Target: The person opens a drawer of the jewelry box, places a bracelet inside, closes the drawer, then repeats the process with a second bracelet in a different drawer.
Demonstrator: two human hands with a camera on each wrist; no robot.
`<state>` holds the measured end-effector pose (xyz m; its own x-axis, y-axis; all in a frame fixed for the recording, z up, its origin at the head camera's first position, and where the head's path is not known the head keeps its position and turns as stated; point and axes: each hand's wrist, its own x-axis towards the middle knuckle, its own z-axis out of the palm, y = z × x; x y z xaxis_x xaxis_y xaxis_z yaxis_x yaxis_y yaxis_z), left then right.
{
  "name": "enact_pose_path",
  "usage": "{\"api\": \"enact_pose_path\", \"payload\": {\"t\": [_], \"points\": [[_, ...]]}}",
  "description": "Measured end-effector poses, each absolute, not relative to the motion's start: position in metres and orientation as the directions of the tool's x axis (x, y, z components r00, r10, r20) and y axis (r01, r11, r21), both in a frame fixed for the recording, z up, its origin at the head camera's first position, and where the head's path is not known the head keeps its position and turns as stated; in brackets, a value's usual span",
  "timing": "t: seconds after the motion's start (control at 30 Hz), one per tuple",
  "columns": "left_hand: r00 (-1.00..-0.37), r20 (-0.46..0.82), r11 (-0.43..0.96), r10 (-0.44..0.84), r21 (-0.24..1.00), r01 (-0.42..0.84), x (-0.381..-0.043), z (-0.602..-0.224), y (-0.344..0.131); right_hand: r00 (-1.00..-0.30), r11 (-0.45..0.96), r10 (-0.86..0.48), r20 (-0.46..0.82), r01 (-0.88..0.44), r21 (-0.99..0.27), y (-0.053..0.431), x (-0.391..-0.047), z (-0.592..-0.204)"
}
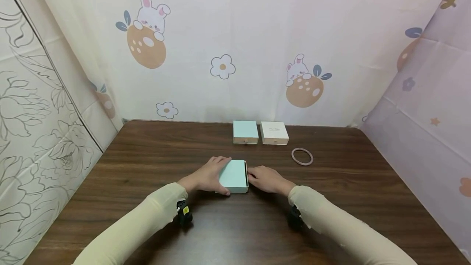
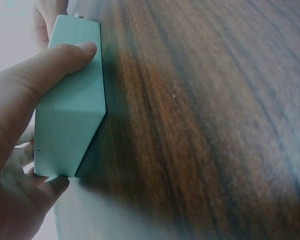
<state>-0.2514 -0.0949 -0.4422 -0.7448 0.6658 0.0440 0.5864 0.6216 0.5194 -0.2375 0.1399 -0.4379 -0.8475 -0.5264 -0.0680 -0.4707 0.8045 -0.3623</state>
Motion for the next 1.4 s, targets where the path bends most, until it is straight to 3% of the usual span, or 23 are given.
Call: {"api": "enact_pose_path", "payload": {"t": [1.4], "points": [[-0.747, 0.037, 0.618, 0.664, 0.535, 0.576, -0.2509, -0.4417, -0.0964, -0.858, 0.829, -0.507, -0.086, -0.458, -0.322, 0.1466, -0.2358, -0.4375]]}}
